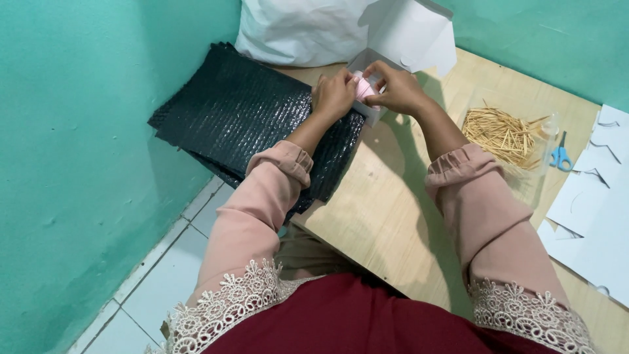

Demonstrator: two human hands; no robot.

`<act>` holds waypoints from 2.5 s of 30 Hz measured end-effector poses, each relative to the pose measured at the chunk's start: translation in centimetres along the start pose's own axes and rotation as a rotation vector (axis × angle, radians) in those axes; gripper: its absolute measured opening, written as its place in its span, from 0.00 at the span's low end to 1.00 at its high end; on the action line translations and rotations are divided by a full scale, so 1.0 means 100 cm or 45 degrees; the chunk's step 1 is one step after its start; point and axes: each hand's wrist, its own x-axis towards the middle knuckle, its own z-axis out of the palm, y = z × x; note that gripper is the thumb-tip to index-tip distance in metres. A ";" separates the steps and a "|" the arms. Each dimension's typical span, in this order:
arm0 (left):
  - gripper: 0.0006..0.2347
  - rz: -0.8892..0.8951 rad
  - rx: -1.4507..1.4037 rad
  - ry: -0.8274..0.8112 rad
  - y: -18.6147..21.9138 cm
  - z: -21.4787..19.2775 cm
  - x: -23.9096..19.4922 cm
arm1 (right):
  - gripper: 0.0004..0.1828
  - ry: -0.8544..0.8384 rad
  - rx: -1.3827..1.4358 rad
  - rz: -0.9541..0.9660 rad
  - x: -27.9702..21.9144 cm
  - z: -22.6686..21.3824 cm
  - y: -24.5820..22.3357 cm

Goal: The person picks toothpicks from a clear container and places them into small pink plastic containers. After filling one container, they close it with a lid and set it aside, then repeat the process with a white container.

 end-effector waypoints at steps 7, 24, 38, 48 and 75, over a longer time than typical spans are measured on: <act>0.23 0.065 0.126 0.064 -0.013 0.012 0.009 | 0.27 -0.020 -0.017 0.037 -0.002 -0.009 -0.005; 0.07 0.181 0.120 0.068 -0.020 0.020 0.002 | 0.17 0.035 -0.228 -0.117 0.017 0.015 0.037; 0.06 0.237 0.069 0.129 0.001 0.015 -0.008 | 0.08 0.337 -0.451 -0.076 0.031 0.043 0.060; 0.07 0.242 -0.283 0.171 0.040 -0.003 -0.029 | 0.18 0.923 0.107 -0.298 0.012 0.028 0.055; 0.12 0.682 -1.148 -0.478 0.310 0.116 -0.139 | 0.15 1.564 0.329 0.387 -0.280 -0.077 0.121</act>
